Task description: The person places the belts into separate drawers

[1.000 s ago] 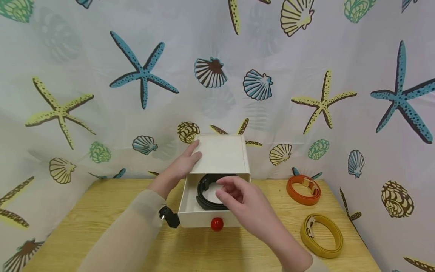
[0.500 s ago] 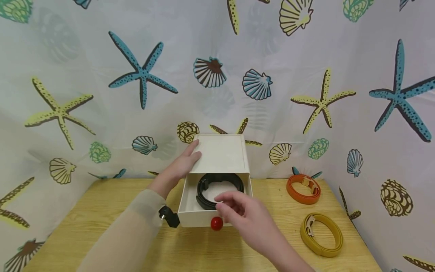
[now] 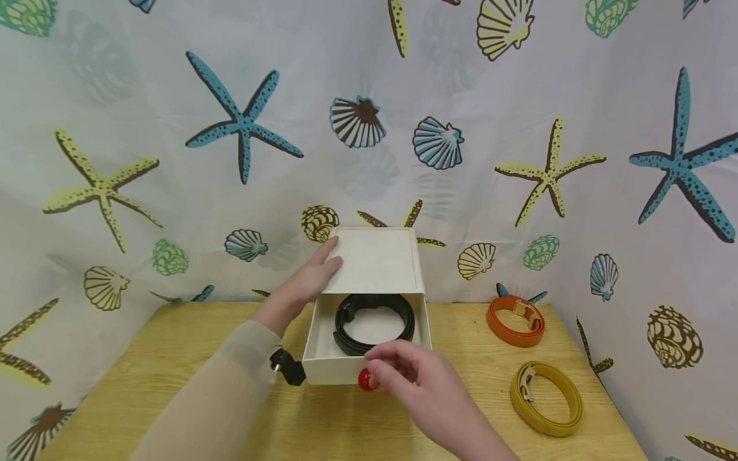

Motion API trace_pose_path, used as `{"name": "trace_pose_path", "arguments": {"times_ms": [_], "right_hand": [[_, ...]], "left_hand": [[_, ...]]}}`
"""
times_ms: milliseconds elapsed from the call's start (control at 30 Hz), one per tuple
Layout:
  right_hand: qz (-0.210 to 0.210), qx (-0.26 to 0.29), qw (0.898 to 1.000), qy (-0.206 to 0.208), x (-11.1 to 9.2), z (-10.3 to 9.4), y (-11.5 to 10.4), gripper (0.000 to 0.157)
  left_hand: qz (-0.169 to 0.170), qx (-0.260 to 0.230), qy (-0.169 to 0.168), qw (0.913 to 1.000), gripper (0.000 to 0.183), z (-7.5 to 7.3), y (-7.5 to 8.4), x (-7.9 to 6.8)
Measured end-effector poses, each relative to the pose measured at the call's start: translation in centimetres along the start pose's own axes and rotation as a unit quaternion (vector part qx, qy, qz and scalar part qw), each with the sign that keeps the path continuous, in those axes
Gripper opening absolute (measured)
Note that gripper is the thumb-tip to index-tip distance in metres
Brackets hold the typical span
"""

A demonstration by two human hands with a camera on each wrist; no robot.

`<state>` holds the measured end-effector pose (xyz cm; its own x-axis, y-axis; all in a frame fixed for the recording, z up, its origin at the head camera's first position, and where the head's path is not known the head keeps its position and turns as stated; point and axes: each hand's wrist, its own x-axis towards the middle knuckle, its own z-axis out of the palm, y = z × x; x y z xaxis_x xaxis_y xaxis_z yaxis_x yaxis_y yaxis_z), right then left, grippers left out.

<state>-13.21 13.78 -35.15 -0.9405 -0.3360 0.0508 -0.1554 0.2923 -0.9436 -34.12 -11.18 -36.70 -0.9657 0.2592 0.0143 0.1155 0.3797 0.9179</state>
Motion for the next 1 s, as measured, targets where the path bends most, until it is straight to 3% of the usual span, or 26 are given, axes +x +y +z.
{"name": "trace_pose_path", "arguments": {"times_ms": [467, 1000], "right_hand": [[0.051, 0.022, 0.998, -0.023, -0.6, 0.3, 1.5, 0.033], [0.083, 0.017, 0.996, -0.009, -0.8, 1.3, 3.2, 0.033]], "left_hand": [[-0.001, 0.007, 0.001, 1.0, 0.068, 0.0, 0.1, -0.1], [-0.004, 0.01, 0.003, 0.9999, 0.068, -0.1, 0.2, -0.3]]}}
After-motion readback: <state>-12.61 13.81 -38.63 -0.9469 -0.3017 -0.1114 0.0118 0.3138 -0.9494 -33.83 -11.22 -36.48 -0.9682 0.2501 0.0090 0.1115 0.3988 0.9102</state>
